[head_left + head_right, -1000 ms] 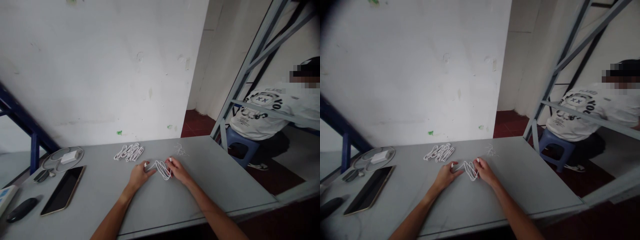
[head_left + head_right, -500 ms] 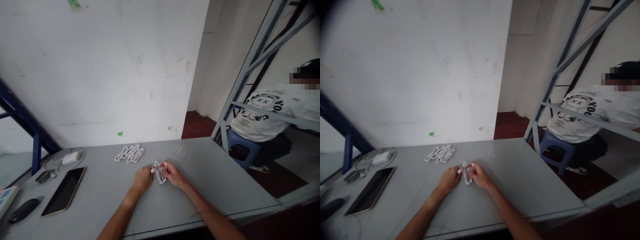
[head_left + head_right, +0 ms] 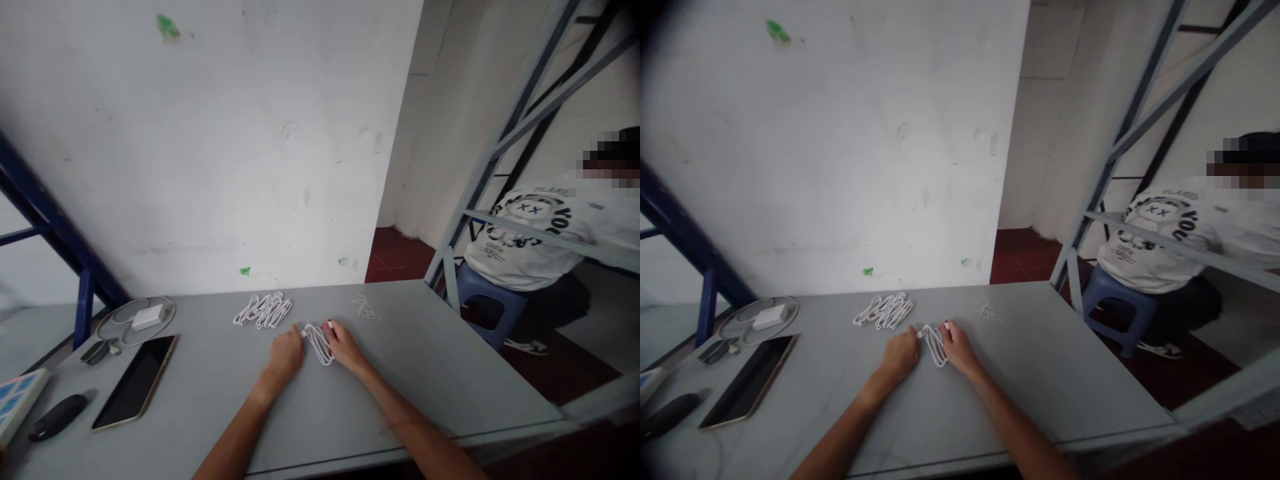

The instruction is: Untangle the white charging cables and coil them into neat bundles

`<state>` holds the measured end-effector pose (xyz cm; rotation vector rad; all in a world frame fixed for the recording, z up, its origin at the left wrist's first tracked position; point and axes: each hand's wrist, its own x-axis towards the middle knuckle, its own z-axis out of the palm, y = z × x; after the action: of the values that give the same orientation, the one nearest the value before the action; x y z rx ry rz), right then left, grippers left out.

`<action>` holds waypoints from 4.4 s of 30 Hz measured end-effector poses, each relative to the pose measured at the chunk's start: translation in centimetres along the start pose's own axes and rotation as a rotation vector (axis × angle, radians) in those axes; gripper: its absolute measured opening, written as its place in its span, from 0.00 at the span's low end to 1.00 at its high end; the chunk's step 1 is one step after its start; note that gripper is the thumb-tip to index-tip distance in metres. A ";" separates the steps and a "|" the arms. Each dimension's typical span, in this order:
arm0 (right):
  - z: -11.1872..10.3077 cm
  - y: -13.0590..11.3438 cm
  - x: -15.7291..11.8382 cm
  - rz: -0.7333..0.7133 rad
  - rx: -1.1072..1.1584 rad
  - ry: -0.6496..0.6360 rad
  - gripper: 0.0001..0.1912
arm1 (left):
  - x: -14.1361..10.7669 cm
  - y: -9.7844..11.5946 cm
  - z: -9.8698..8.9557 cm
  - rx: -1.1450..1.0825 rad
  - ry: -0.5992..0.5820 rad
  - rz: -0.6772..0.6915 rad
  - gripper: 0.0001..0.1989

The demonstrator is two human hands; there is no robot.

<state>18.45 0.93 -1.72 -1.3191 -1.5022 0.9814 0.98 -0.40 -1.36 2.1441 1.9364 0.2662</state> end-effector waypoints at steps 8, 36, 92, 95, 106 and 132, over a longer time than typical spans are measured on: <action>0.3 0.1 0.6 0.001 0.045 -0.107 0.15 | 1.8 0.1 1.1 -1.073 0.104 0.082 0.16; -2.3 0.9 1.2 0.165 0.307 0.005 0.14 | 1.5 -1.3 -0.2 -1.962 -0.062 -0.193 0.25; -3.4 -2.8 -2.4 -0.436 -0.203 0.134 0.10 | 2.0 -1.5 0.6 -1.657 0.213 -0.185 0.20; -4.2 -1.8 -1.2 -0.303 -0.174 0.265 0.12 | 1.7 -1.6 -0.3 -1.433 0.271 -0.133 0.15; -6.6 1.2 0.5 -0.094 -0.177 0.297 0.09 | 0.7 -2.9 -1.1 -0.810 0.258 0.045 0.15; -12.2 3.0 0.9 0.301 -1.015 0.382 0.07 | 1.7 -11.0 -4.1 -0.479 0.442 -0.462 0.18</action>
<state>30.97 2.33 -0.81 -2.3288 -1.5519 0.0285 -10.46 2.50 -0.74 1.3701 2.2286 1.0564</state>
